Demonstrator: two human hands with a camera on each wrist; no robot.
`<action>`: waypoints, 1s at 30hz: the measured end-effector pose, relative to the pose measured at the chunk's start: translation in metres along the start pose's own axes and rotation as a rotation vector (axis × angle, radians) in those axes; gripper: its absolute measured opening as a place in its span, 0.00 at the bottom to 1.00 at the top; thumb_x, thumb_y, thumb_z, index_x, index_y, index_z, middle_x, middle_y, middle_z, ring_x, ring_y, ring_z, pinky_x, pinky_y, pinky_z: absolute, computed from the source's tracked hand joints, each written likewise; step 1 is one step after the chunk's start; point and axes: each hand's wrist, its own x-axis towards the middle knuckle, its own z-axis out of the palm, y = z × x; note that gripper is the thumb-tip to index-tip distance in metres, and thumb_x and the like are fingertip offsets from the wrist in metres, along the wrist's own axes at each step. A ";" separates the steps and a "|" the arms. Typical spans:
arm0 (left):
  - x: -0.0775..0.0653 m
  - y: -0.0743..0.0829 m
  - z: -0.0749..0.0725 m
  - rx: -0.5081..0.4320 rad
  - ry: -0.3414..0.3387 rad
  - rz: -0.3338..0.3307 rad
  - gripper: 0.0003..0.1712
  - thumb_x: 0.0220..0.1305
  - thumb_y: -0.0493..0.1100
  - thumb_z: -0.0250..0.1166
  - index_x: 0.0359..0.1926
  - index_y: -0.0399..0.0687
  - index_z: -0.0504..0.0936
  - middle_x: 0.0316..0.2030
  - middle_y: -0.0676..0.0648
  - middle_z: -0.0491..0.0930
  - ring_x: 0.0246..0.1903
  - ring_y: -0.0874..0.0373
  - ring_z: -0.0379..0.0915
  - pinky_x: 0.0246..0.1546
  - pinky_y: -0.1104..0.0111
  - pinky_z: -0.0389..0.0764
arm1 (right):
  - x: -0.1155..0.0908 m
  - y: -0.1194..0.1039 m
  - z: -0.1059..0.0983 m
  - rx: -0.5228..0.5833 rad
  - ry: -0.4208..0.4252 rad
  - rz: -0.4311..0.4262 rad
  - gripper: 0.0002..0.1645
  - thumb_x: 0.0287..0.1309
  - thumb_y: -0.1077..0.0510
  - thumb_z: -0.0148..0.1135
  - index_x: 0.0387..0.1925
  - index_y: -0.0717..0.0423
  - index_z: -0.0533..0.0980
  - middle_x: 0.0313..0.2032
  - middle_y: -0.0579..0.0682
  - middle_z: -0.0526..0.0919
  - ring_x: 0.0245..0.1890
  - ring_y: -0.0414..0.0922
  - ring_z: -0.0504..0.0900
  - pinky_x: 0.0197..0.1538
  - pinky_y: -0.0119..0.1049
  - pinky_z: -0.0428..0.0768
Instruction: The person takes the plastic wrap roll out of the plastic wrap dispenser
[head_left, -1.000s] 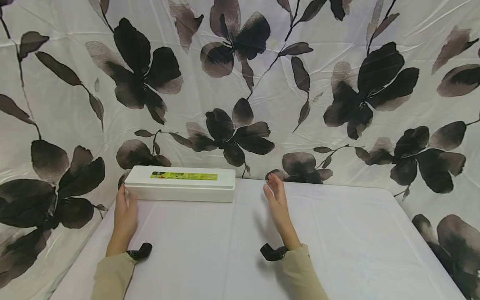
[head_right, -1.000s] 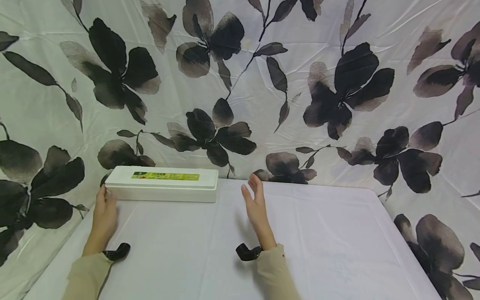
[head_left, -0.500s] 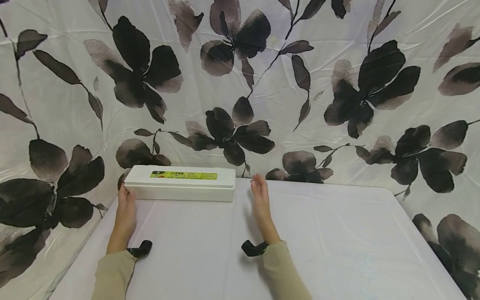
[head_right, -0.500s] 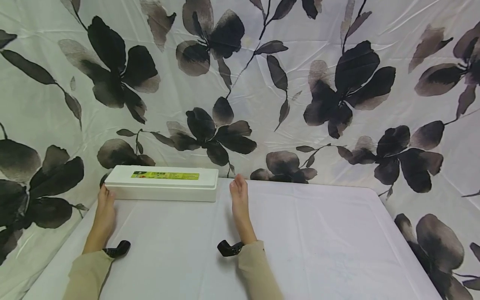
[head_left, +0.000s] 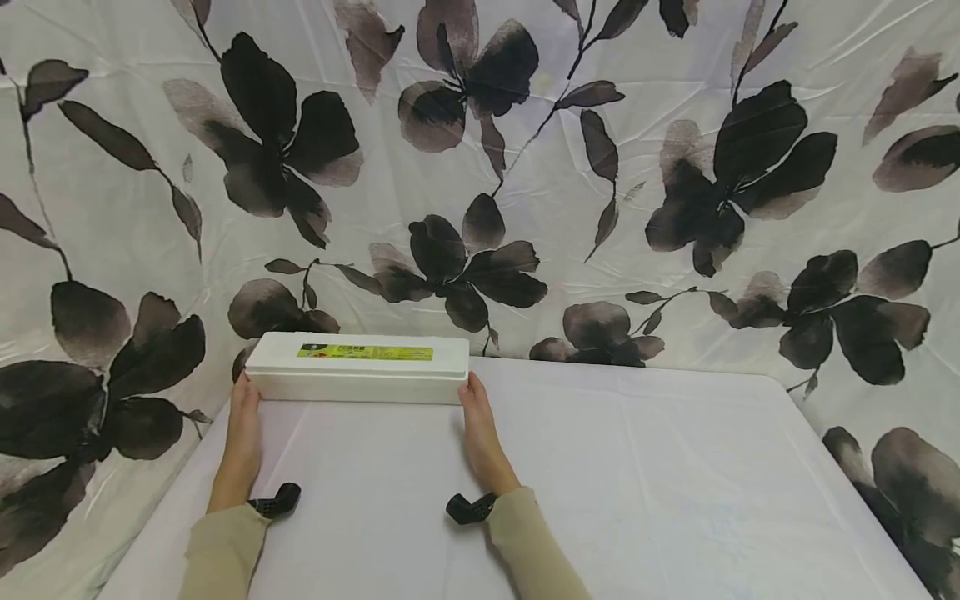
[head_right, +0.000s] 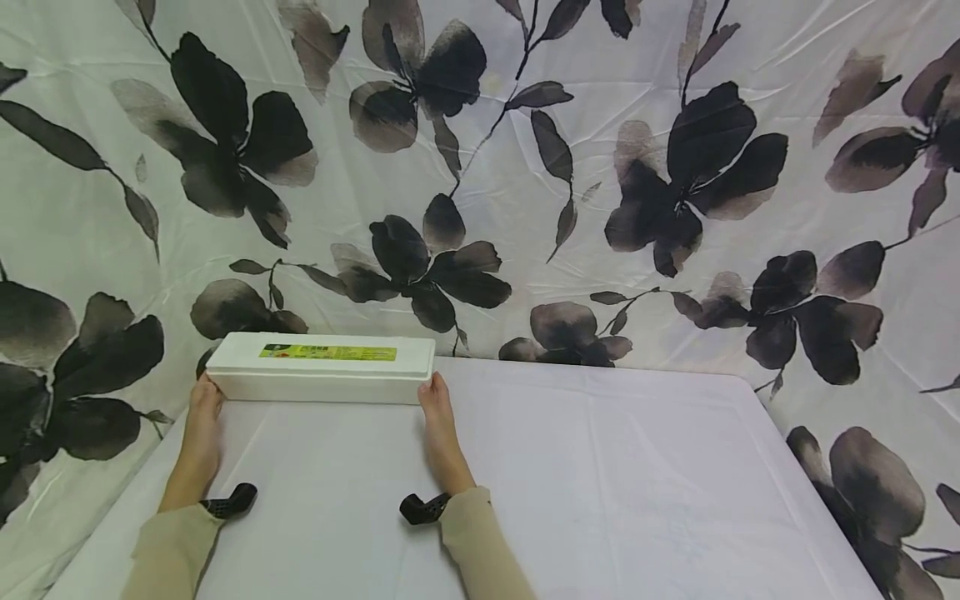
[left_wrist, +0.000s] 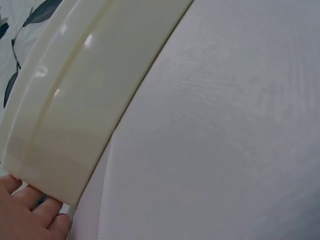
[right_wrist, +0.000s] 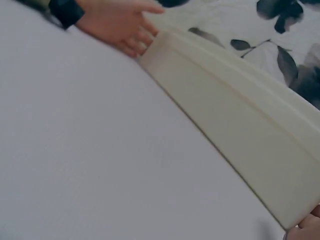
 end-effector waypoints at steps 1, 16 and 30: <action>0.000 0.000 0.001 0.007 0.003 -0.003 0.39 0.77 0.62 0.27 0.78 0.52 0.27 0.78 0.46 0.26 0.76 0.52 0.18 0.72 0.50 0.24 | -0.001 0.001 0.000 -0.018 -0.005 -0.002 0.41 0.76 0.41 0.41 0.78 0.57 0.46 0.77 0.53 0.49 0.77 0.49 0.43 0.75 0.50 0.43; -0.001 0.007 0.003 0.026 0.022 -0.006 0.37 0.79 0.57 0.29 0.78 0.48 0.27 0.78 0.44 0.27 0.76 0.49 0.20 0.72 0.50 0.26 | -0.019 -0.027 0.003 -0.054 -0.067 -0.120 0.35 0.77 0.58 0.42 0.75 0.68 0.46 0.76 0.63 0.49 0.76 0.56 0.47 0.75 0.51 0.47; -0.006 0.004 0.006 0.028 0.029 -0.008 0.40 0.77 0.61 0.30 0.78 0.51 0.27 0.78 0.46 0.26 0.76 0.52 0.19 0.72 0.48 0.25 | -0.020 -0.025 0.002 -0.061 -0.061 -0.097 0.36 0.77 0.56 0.45 0.76 0.67 0.46 0.76 0.60 0.49 0.76 0.51 0.48 0.75 0.43 0.51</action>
